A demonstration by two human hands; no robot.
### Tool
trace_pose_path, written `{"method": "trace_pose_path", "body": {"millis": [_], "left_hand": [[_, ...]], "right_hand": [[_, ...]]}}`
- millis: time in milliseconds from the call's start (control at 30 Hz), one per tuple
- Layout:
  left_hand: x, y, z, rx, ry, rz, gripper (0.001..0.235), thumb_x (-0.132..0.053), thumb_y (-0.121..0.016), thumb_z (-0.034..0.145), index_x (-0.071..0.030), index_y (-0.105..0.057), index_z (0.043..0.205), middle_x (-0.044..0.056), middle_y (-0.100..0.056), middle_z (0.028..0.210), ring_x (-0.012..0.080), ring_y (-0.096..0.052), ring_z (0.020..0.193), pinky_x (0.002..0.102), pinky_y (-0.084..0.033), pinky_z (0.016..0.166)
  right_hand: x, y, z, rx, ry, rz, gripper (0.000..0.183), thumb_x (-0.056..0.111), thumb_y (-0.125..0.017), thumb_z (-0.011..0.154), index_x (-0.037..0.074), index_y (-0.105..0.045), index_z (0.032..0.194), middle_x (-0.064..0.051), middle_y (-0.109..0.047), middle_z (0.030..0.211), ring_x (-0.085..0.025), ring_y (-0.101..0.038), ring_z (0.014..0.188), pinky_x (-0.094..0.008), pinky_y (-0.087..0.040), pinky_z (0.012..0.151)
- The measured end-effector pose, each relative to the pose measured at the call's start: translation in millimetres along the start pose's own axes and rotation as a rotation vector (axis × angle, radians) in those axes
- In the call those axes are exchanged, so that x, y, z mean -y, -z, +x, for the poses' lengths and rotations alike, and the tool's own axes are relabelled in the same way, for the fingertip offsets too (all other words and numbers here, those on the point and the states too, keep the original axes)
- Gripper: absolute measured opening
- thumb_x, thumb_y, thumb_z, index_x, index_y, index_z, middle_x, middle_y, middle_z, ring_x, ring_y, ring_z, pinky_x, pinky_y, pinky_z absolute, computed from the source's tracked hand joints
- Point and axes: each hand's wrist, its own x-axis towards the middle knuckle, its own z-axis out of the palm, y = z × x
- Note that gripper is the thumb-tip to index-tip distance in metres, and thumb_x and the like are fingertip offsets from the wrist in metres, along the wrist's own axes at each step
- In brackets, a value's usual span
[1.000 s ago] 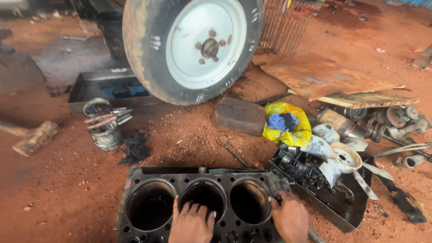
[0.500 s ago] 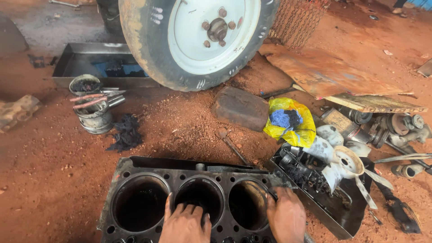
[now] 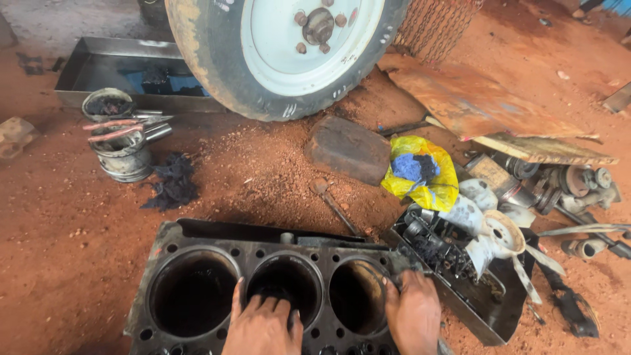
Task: The person scrubs the inside of three cylinders in an engine block using a dark abrasive pad. They repeatedly wipe the cylinder walls and the flat surface between them, removing grime and oil residue.
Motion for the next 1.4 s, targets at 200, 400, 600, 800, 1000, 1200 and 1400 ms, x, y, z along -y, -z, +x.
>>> {"method": "trace_pose_path", "body": {"millis": [200,400,600,800,1000,1200,1400], "left_hand": [[4,2,2,0.203,0.046,0.057,0.031,-0.035,-0.059,0.092,-0.009,-0.075,0.101,0.012,-0.072,0.096,0.0230,-0.069,0.100,0.062,-0.006,0.125],[11,-9,4,0.099,-0.019,0.029,0.032,-0.035,-0.063,0.086,-0.008,-0.075,0.097,0.013,-0.071,0.091,0.0273,-0.069,0.100,0.062,-0.008,0.120],[11,-13,3,0.003,-0.024,0.020,0.029,-0.033,-0.065,0.082,-0.009,-0.075,0.094,0.014,-0.072,0.090,0.0294,-0.070,0.096,0.062,-0.011,0.120],[11,-13,2,0.031,-0.048,0.011,0.031,-0.033,-0.067,0.082,-0.007,-0.075,0.096,0.017,-0.072,0.092,0.0321,-0.069,0.097,0.066,-0.010,0.116],[4,-3,-8,-0.017,-0.015,0.005,0.028,-0.030,-0.065,0.084,-0.006,-0.075,0.094,0.016,-0.073,0.087,0.0301,-0.069,0.095,0.062,-0.012,0.120],[10,-10,-1,-0.028,-0.058,-0.035,0.027,-0.030,-0.068,0.079,-0.006,-0.076,0.090,0.018,-0.072,0.087,0.0321,-0.069,0.093,0.063,-0.011,0.118],[7,-8,-5,-0.016,-0.017,-0.014,0.026,-0.030,-0.066,0.084,-0.006,-0.076,0.090,0.016,-0.073,0.086,0.0306,-0.071,0.091,0.062,-0.013,0.120]], "right_hand": [[2,-10,23,-0.030,0.285,-0.004,0.021,0.020,-0.074,0.081,0.003,-0.063,0.081,-0.014,-0.066,0.086,-0.036,-0.062,0.088,-0.046,-0.049,0.083],[0,-6,13,0.026,0.084,-0.104,0.023,0.020,-0.078,0.072,0.006,-0.063,0.084,-0.012,-0.067,0.086,-0.035,-0.061,0.090,-0.047,-0.048,0.081],[5,0,39,0.093,0.322,-0.040,0.018,0.021,-0.076,0.080,0.009,-0.064,0.081,-0.010,-0.068,0.083,-0.034,-0.061,0.089,-0.048,-0.047,0.079],[-5,-6,17,-0.009,0.205,-0.058,0.025,0.025,-0.077,0.075,0.006,-0.064,0.084,-0.013,-0.066,0.088,-0.034,-0.059,0.094,-0.046,-0.046,0.085],[10,4,43,0.093,0.426,-0.079,0.021,0.024,-0.075,0.077,0.007,-0.065,0.084,-0.008,-0.069,0.091,-0.031,-0.061,0.099,-0.047,-0.046,0.084],[13,-1,22,-0.022,0.138,-0.140,0.027,0.031,-0.076,0.075,0.009,-0.068,0.088,-0.005,-0.070,0.095,-0.028,-0.060,0.100,-0.047,-0.045,0.086],[11,7,33,0.045,0.281,-0.166,0.022,0.031,-0.076,0.078,0.011,-0.068,0.084,-0.005,-0.071,0.091,-0.029,-0.062,0.101,-0.048,-0.043,0.084]]}}
